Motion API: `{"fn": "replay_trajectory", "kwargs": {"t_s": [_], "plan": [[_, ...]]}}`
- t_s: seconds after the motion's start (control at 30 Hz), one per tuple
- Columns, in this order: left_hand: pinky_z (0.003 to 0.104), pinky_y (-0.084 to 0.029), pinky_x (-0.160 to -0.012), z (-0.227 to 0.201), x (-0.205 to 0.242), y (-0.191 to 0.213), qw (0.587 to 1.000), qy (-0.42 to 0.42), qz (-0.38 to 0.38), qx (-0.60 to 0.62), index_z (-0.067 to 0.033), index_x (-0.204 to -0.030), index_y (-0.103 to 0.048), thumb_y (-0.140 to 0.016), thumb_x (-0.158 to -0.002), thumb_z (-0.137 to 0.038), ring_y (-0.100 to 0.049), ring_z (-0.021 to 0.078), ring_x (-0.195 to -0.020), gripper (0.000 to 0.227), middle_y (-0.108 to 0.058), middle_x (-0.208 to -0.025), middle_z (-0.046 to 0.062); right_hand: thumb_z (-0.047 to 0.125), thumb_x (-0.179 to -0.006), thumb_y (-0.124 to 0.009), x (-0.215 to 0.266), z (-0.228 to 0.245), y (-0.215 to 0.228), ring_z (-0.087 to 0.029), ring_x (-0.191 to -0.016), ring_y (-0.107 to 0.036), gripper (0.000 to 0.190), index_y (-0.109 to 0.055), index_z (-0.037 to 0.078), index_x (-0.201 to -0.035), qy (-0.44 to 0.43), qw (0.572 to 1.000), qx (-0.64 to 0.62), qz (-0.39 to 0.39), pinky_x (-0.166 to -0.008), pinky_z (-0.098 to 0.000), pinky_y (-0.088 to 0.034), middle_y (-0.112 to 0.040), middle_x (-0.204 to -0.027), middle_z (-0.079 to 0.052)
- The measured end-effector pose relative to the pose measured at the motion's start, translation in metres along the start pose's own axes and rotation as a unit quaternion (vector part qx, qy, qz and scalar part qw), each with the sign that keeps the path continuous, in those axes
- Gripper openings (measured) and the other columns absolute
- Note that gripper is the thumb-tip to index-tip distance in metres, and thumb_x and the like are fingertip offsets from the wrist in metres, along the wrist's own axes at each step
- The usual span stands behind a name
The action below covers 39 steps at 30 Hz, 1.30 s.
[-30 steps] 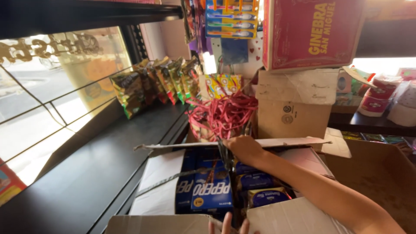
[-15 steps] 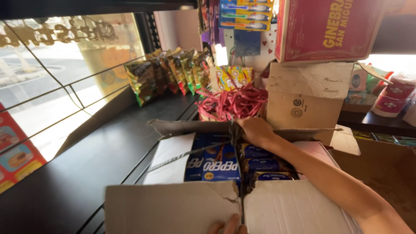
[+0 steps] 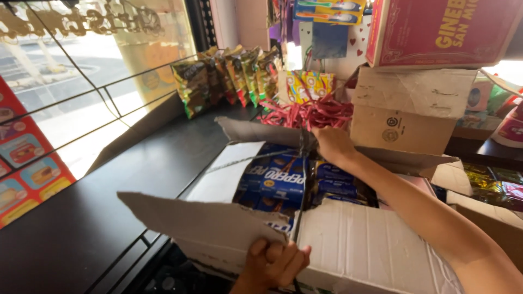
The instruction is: Stock snacks and boxes onto shelves in a grocery store.
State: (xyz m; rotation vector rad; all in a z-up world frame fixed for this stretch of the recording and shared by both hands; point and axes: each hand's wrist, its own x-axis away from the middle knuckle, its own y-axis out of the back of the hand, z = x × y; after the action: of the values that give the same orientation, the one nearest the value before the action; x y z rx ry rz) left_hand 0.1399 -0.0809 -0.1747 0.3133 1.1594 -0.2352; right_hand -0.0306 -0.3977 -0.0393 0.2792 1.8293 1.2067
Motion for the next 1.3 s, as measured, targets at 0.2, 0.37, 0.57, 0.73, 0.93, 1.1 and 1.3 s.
{"fn": "replay_trajectory", "kwargs": {"t_s": [0.2,0.37,0.57,0.73,0.93,1.1,1.3], "plan": [[0.038,-0.039,-0.077,0.049,-0.030,-0.037,0.999,-0.016,-0.024,0.016,-0.0198,-0.074,-0.060,-0.080,-0.089,-0.019,-0.049,0.0177,-0.074,0.025,-0.059,-0.081,-0.003,0.009,-0.083,-0.061,-0.008,0.002,0.002,-0.042,-0.084,-0.072,0.026,-0.069,0.007,-0.108,-0.027,0.999,0.021,0.022,-0.074,-0.0556,-0.056,-0.074,-0.090,-0.022],[0.042,-0.042,-0.078,0.053,-0.036,-0.024,0.996,0.014,0.013,0.083,-0.0165,-0.074,-0.061,-0.080,-0.087,-0.015,-0.050,0.0206,-0.076,0.023,-0.060,-0.081,0.000,0.007,-0.087,-0.059,0.005,0.006,-0.007,-0.041,-0.084,-0.073,0.029,-0.066,0.006,-0.115,-0.004,0.998,0.038,0.050,-0.073,-0.0545,-0.057,-0.074,-0.089,-0.021],[0.054,-0.043,-0.101,0.057,-0.066,0.008,0.964,0.115,0.122,0.207,-0.0072,-0.113,-0.068,-0.074,-0.087,-0.016,-0.056,0.0321,-0.109,0.029,-0.064,-0.116,0.014,0.012,-0.084,-0.067,0.010,0.016,0.026,-0.039,-0.091,-0.073,0.030,-0.069,0.007,-0.114,0.034,0.993,-0.093,0.062,-0.079,-0.0506,-0.057,-0.074,-0.094,-0.021],[0.058,-0.037,-0.115,0.054,-0.068,0.016,0.922,0.209,0.208,0.251,-0.0058,-0.133,-0.064,-0.070,-0.091,-0.016,-0.055,0.0363,-0.131,0.043,-0.064,-0.135,0.015,0.017,-0.073,-0.081,0.011,0.019,0.071,-0.033,-0.097,-0.072,0.060,-0.060,0.004,-0.128,0.130,0.955,-0.250,0.094,-0.083,-0.0428,-0.056,-0.071,-0.106,-0.019],[0.050,-0.045,-0.108,0.062,-0.075,0.004,0.910,0.247,0.178,0.280,-0.0061,-0.122,-0.068,-0.067,-0.094,-0.012,-0.060,0.0356,-0.124,0.029,-0.067,-0.128,0.013,0.025,-0.082,-0.077,0.012,0.018,0.102,-0.024,-0.100,-0.073,0.054,-0.063,0.013,-0.133,0.015,0.941,-0.280,0.191,-0.085,-0.0386,-0.057,-0.076,-0.105,-0.008],[0.046,-0.053,-0.092,0.102,-0.089,-0.053,0.891,0.320,0.146,0.287,-0.0035,-0.110,-0.071,-0.064,-0.093,-0.008,-0.066,0.0379,-0.106,0.019,-0.070,-0.112,0.015,0.017,-0.085,-0.074,0.012,0.012,0.075,-0.025,-0.096,-0.075,0.031,-0.071,0.006,-0.114,0.069,0.956,-0.219,0.181,-0.086,-0.0386,-0.057,-0.077,-0.104,-0.012],[0.049,-0.049,-0.088,0.127,-0.104,-0.126,0.882,0.329,0.289,0.175,-0.0034,-0.104,-0.073,-0.075,-0.086,-0.031,-0.063,0.0390,-0.103,0.032,-0.069,-0.105,0.019,0.012,-0.083,-0.073,0.013,0.007,0.071,-0.029,-0.096,-0.073,0.022,-0.073,0.003,-0.103,0.113,0.962,-0.195,0.151,-0.086,-0.0403,-0.056,-0.076,-0.100,-0.014]]}}
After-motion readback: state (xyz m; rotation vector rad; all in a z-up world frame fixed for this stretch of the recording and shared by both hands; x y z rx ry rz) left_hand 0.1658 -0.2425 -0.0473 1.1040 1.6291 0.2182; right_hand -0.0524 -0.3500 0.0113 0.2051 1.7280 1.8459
